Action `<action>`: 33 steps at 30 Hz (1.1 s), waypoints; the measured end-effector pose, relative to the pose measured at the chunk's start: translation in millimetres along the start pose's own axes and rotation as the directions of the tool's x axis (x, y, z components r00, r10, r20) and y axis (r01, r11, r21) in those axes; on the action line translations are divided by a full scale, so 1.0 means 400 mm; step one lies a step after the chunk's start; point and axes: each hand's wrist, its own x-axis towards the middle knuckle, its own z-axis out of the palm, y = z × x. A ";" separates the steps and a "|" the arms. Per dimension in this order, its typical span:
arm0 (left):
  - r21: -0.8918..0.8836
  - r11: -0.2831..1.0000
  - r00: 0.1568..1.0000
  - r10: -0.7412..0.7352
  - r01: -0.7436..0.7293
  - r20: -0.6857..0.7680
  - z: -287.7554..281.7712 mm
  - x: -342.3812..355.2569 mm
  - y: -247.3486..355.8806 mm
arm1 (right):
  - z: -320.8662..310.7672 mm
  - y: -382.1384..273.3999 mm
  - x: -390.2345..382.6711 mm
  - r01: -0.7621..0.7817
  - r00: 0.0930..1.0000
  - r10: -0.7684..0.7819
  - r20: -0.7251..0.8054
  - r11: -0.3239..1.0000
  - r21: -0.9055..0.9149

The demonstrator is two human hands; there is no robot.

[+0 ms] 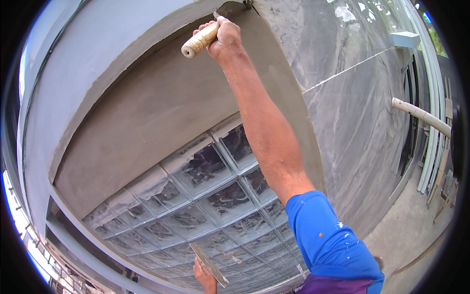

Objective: The person applies plaster to a wall section above a grid of glass blocks using a trowel and a hawk, smoothing the material across the surface with repeated strokes.

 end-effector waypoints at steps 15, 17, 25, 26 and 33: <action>-0.006 1.000 1.000 -0.026 0.026 0.006 -0.021 -0.006 -0.034 | 0.033 0.037 0.010 0.003 1.000 -0.003 -0.006 1.000 0.029; -0.033 0.998 0.999 -0.048 0.049 0.007 -0.031 -0.010 -0.024 | 0.041 0.045 0.001 -0.014 1.000 0.014 0.001 0.999 0.031; -0.071 0.988 0.990 -0.130 0.134 0.061 -0.057 -0.044 -0.077 | 0.049 0.082 -0.003 -0.018 1.000 0.018 0.023 1.000 0.008; 0.133 0.991 0.997 -0.038 0.029 0.066 -0.062 -0.046 -0.084 | 0.050 0.087 0.000 -0.023 0.999 0.023 0.027 1.000 0.016; 0.140 0.984 0.989 -0.124 0.111 0.084 -0.066 -0.065 -0.149 | 0.060 0.119 -0.011 -0.027 0.999 0.026 0.036 0.999 0.034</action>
